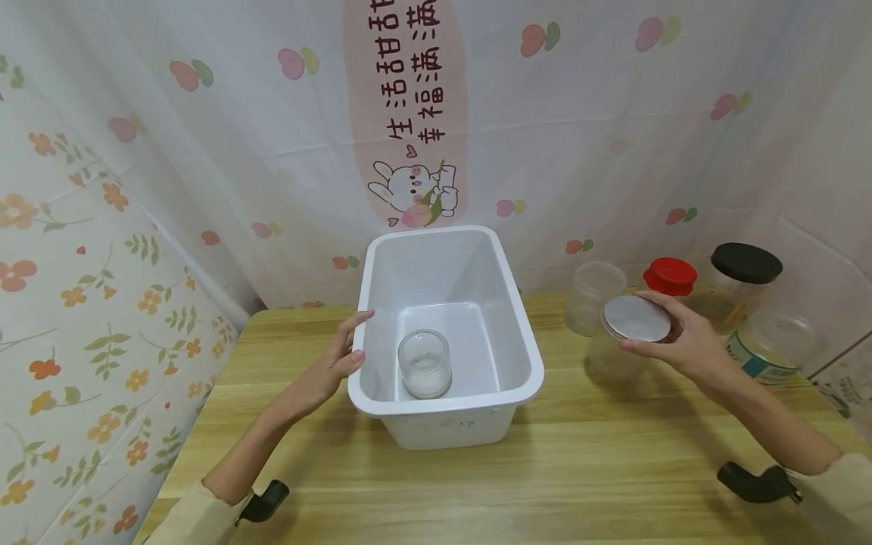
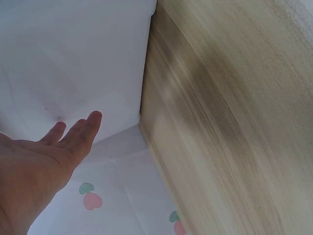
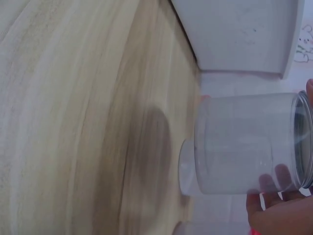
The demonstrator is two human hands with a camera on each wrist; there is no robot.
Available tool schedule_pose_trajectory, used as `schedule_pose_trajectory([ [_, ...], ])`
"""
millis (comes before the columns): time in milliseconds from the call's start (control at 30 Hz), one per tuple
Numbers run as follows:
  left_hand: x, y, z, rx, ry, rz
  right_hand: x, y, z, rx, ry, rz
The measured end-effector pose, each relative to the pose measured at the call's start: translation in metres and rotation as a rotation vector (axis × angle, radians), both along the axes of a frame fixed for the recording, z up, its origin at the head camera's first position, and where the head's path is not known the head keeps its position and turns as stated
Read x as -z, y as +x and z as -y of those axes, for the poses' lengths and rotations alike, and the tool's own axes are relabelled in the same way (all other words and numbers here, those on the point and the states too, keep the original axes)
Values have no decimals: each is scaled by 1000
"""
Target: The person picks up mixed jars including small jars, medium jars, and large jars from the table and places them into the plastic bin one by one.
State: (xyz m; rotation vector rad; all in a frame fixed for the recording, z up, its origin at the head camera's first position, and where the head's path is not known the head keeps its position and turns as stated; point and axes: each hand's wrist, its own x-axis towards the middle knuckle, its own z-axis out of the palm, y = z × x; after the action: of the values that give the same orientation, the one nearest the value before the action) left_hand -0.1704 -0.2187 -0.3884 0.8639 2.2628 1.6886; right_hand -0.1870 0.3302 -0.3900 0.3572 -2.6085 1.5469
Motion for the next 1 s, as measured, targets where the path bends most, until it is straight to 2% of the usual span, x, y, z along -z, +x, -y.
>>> schedule_pose_trajectory([
  [500,-3,0,0,-4,-25,-8,-11,-6,18,-1,22,-9],
  [767,-3,0,-1,-11,-25,-4,-12,-11,27,-73,-38,-43],
  [1000,-1,1,0,-10,-19,-11,-13,-13,33,-80,-37,-75],
])
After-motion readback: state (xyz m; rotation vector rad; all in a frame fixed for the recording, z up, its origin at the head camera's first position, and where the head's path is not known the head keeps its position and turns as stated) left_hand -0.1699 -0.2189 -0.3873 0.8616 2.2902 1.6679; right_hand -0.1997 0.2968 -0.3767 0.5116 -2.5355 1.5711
